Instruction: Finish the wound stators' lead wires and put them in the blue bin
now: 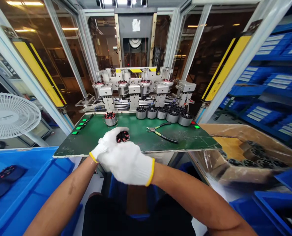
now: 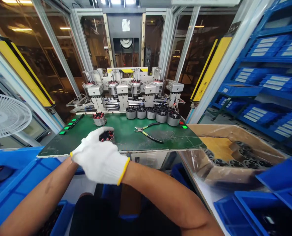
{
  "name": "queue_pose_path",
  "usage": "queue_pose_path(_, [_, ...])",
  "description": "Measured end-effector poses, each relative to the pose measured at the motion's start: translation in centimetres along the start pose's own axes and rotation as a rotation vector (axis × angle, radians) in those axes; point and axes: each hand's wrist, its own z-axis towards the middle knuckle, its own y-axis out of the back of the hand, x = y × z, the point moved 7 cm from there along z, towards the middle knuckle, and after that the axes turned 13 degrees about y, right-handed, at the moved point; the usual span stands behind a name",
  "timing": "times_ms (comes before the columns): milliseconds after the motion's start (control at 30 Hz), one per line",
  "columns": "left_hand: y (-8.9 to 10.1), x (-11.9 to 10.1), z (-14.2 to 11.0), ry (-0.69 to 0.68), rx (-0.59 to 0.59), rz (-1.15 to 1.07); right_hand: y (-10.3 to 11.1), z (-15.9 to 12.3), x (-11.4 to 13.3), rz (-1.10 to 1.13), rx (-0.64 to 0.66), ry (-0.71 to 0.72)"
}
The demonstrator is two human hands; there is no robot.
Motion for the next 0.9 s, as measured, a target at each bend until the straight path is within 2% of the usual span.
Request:
queue_pose_path(33, [0.2, 0.1, 0.2, 0.010, -0.008, -0.006, 0.0, -0.9, 0.3, -0.025, 0.018, 0.021])
queue_pose_path(100, [0.1, 0.0, 0.6, 0.001, 0.001, -0.018, 0.9, -2.7, -0.9, -0.003, -0.062, -0.035])
queue_pose_path(233, [-0.4, -0.3, 1.3, -0.046, 0.046, -0.048, 2.8, -4.7, -7.5, 0.302, -0.407, -0.257])
queue_pose_path(333, [-0.4, -0.2, 1.5, -0.026, 0.045, -0.053, 1.6, -4.7, -11.7, 0.576, -0.527, -0.351])
queue_pose_path(400, [-0.3, -0.3, 1.4, -0.018, 0.039, -0.046, 0.5, -4.5, -13.2, 0.712, -0.572, -0.394])
queue_pose_path(533, [-0.2, -0.2, 1.4, -0.005, 0.031, -0.034, -0.5, -3.6, -14.3, 0.838, -0.608, -0.436])
queue_pose_path(733, [-0.4, 0.3, 1.6, 0.020, 0.027, -0.040, -0.1, -1.8, -14.9, 0.914, -0.610, -0.456])
queue_pose_path(900, [-0.3, 0.2, 1.4, 0.015, 0.024, -0.029, 0.4, -1.9, -14.7, 0.963, -0.640, -0.478])
